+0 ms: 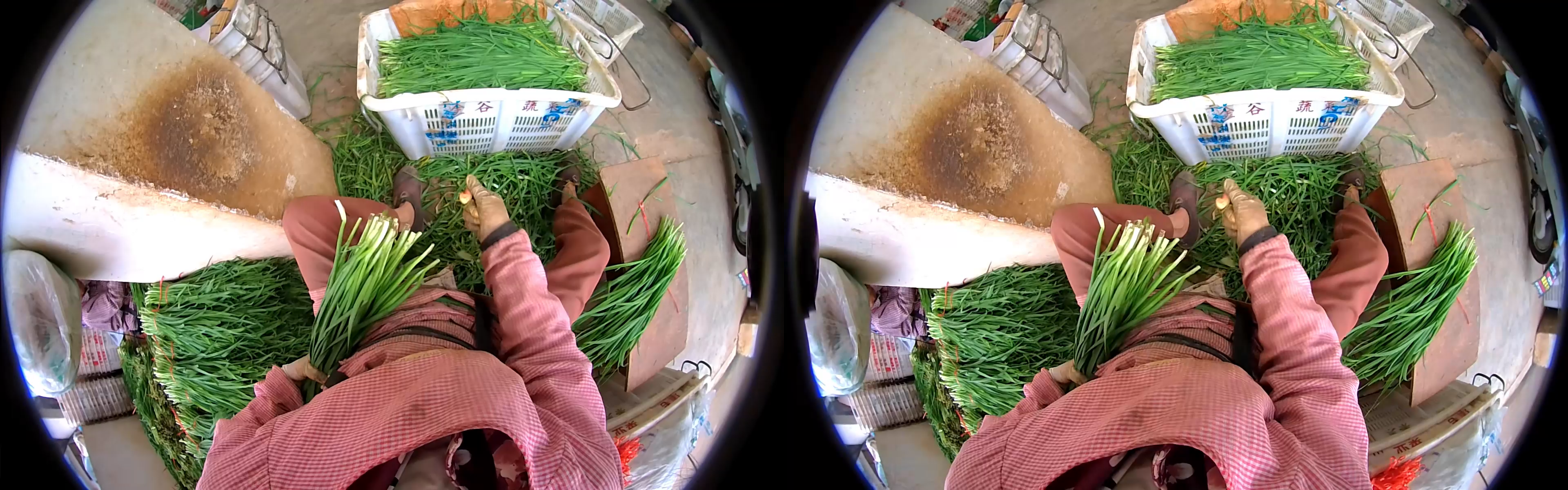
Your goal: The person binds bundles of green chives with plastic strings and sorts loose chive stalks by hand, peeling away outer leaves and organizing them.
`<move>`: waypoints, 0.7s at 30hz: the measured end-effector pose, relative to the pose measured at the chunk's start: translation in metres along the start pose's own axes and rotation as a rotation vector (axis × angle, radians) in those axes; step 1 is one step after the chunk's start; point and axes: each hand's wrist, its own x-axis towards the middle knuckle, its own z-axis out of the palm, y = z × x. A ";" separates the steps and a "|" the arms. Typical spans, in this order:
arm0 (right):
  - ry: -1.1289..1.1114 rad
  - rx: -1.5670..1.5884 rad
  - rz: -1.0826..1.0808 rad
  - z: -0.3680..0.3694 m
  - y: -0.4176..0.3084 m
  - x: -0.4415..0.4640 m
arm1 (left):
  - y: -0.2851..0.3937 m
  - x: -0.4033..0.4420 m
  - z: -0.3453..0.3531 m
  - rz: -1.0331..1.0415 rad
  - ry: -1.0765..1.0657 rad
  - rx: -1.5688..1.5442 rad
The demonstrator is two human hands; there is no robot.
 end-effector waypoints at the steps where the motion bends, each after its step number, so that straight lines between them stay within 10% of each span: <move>1: -0.003 -0.133 -0.049 0.006 -0.006 -0.015 | 0.002 0.001 0.001 0.005 -0.005 0.002; 3: -0.398 -0.356 -0.200 0.025 -0.001 -0.039 | 0.007 0.003 0.003 0.013 -0.006 0.002; 6: -0.475 -0.823 0.209 0.063 0.017 -0.069 | 0.009 0.000 0.006 0.019 0.002 0.005; 14: -0.501 -0.073 0.335 0.063 0.010 -0.078 | 0.015 -0.001 0.010 0.046 0.015 0.006; 21: -0.378 0.361 -0.146 -0.004 -0.034 -0.051 | 0.046 -0.003 0.019 0.115 0.043 0.020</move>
